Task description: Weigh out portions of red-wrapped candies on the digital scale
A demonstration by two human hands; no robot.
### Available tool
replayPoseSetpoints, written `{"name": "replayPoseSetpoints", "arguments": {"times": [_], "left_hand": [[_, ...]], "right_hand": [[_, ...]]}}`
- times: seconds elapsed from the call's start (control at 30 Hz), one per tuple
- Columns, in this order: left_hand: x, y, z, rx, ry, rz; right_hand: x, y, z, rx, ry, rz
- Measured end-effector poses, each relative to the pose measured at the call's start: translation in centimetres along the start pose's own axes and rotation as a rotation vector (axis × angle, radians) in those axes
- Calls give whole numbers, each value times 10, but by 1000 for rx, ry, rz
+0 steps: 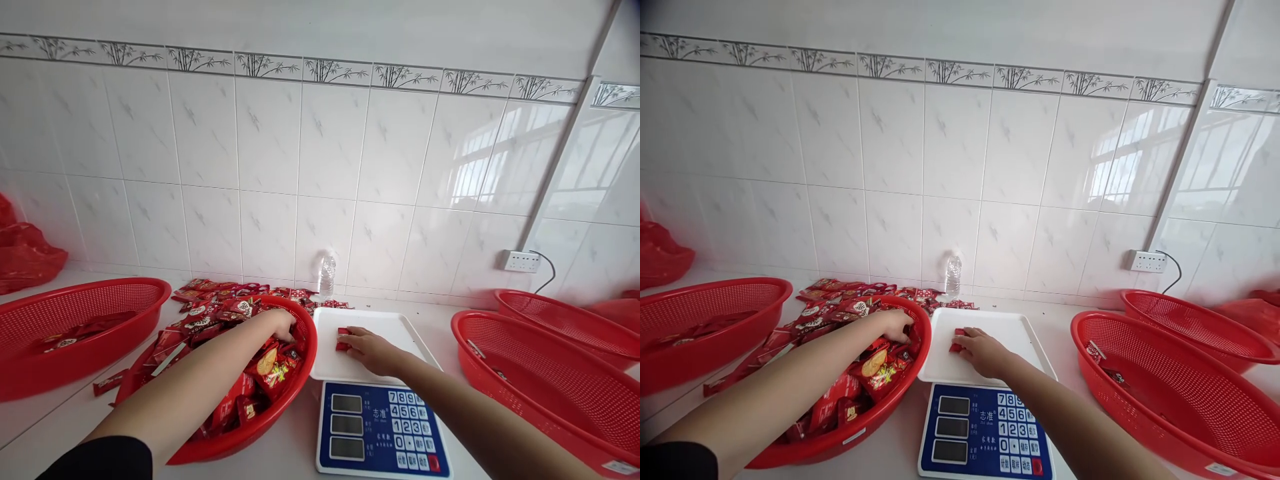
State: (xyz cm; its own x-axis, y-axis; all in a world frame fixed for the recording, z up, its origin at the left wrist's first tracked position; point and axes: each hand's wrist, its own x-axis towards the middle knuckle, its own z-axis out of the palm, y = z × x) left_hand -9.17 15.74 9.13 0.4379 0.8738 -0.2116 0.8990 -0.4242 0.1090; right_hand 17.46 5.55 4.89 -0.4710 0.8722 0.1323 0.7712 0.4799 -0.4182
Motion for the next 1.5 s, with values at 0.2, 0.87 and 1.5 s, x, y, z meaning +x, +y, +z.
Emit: {"name": "replayPoseSetpoints", "arguments": {"times": [0.2, 0.87, 1.5], "left_hand": [[-8, 7, -4, 79, -145, -29], [-8, 1, -8, 1, -124, 58], [-1, 13, -19, 96, -224, -104]], "right_hand": [[-2, -6, 1, -36, 67, 58], [-46, -65, 89, 264, 790, -454], [-55, -60, 85, 426, 853, -409]]}}
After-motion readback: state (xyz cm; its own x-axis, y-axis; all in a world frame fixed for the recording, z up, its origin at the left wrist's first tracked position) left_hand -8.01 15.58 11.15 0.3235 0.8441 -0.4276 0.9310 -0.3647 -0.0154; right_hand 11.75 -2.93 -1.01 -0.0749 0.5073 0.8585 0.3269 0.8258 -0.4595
